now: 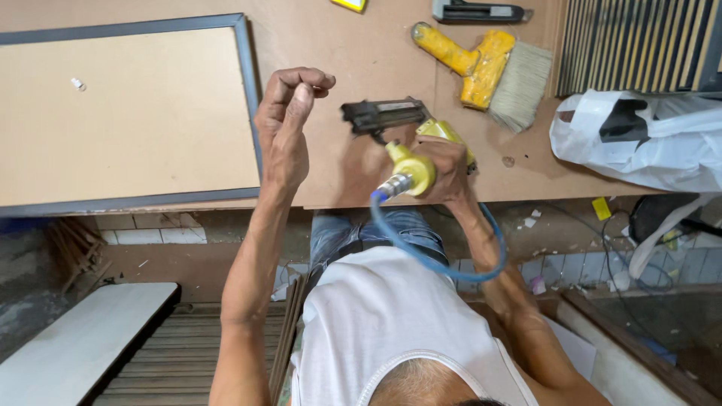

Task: The person holds a wooden panel with a dark frame strip laid along its edge and uses a pneumatic nail gun to fasten the strip to the panel, working along the sides. Finished framed panels are stacked on the workbench as the person moves each completed one aside and pulls up the next panel.

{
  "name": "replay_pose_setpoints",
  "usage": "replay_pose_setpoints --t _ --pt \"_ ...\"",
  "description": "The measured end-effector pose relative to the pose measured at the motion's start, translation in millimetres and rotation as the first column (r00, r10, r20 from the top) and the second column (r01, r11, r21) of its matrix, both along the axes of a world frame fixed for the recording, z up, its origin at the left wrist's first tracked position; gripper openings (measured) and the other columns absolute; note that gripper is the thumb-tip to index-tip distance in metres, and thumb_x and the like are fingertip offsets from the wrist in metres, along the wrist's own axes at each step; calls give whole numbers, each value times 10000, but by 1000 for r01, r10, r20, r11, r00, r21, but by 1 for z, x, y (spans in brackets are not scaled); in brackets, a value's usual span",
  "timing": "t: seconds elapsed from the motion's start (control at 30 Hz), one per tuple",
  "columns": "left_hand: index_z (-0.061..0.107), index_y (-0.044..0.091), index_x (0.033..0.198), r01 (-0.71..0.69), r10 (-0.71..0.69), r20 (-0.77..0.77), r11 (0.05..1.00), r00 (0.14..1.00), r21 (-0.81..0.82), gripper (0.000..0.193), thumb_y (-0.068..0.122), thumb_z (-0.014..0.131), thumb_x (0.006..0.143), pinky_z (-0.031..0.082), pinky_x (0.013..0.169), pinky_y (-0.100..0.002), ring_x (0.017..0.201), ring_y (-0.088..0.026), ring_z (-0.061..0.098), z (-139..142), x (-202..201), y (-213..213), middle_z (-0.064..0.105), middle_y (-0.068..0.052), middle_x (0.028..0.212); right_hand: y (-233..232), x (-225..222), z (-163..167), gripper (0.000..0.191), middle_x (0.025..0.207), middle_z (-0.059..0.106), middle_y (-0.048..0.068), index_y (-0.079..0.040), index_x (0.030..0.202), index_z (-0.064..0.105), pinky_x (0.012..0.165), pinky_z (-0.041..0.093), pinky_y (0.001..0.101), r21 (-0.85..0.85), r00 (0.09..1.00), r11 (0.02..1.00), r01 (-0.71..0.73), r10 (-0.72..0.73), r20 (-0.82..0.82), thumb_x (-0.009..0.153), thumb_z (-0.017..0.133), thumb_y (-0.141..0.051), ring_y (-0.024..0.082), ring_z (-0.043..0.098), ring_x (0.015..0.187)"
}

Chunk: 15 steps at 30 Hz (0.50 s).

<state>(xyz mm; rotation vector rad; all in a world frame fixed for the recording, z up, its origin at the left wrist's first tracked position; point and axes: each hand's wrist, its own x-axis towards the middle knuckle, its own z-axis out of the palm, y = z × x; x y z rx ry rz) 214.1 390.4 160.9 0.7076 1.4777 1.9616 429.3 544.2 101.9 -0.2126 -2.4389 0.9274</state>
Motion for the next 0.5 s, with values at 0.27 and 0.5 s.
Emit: replay_pose_setpoints --t 0.27,0.5 --pt "711 45 952 -61 38 -604 998 796 -18 117 129 742 1028 581 751 -287 840 -175 718 80 -22 -159 739 -58 957 -23 2 -26 241 795 707 73 -9 946 739 667 556 323 -123 983 978 168 -157 97 797 849 -162 175 695 703" --pt "731 25 884 -284 56 -678 931 733 -230 144 134 824 891 556 731 -342 823 -236 720 39 -50 -304 751 -108 867 -32 -3 -54 288 932 672 100 48 1094 631 768 594 353 -236 961 937 259 -274 -34 908 830 -45 181 670 811"
